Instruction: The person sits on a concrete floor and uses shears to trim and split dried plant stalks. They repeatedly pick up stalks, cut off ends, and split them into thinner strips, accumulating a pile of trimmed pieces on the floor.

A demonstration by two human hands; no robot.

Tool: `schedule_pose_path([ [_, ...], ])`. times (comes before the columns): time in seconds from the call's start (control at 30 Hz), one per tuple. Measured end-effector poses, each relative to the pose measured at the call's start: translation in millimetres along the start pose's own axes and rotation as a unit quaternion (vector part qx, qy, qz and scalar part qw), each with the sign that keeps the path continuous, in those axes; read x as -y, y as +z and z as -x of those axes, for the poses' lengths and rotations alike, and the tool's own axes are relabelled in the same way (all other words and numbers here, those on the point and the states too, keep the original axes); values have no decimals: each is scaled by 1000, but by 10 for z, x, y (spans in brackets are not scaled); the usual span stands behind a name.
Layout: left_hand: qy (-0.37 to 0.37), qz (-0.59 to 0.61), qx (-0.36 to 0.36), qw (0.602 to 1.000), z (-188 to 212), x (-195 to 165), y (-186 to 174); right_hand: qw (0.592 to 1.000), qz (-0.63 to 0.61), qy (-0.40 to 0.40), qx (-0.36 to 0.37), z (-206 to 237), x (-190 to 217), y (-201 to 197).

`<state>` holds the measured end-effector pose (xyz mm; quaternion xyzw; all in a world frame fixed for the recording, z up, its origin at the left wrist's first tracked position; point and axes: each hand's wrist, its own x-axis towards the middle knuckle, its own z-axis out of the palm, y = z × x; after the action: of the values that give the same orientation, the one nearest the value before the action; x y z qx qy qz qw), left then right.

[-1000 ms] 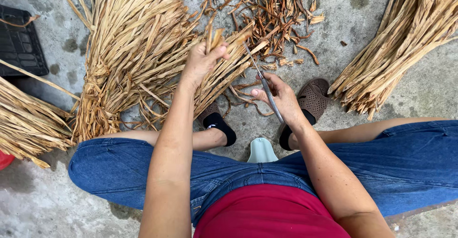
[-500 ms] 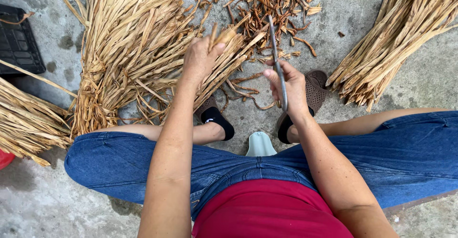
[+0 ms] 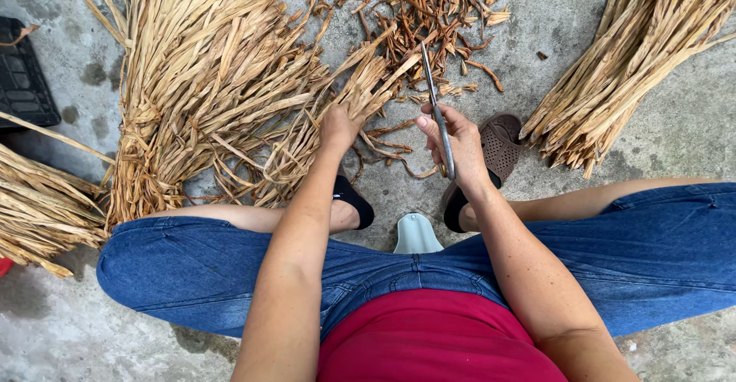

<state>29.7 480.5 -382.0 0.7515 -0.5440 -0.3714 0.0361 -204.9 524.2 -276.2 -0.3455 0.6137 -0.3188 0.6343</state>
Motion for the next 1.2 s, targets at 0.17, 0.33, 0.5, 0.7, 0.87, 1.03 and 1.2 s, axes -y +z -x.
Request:
schedule_pose_path([
  [0.17, 1, 319, 74, 945, -107, -130, -327, 997, 70, -41, 10, -33, -54, -6],
  [0.33, 74, 364, 79, 925, -2, -230, -487, 986, 160, -52, 17, 3, -50, -9],
  [0.5, 116, 331, 126, 928, 119, -268, -570, 985, 169, -34, 17, 51, -19, -18],
  [0.7, 95, 296, 134, 941, 150, -313, -581, 988, 152, -35, 14, 56, -11, -9],
  [0.87, 61, 393, 164, 903, -56, -235, -639, 999, 20, -33, 3, 19, -2, -11],
  [1.03, -24, 414, -24, 910, -349, -97, -773, 999, -33, -26, -14, -89, 44, -21],
  [1.2, -48, 343, -116, 931, -624, -92, -687, 1000, 6, -13, 2, -161, 55, 43],
])
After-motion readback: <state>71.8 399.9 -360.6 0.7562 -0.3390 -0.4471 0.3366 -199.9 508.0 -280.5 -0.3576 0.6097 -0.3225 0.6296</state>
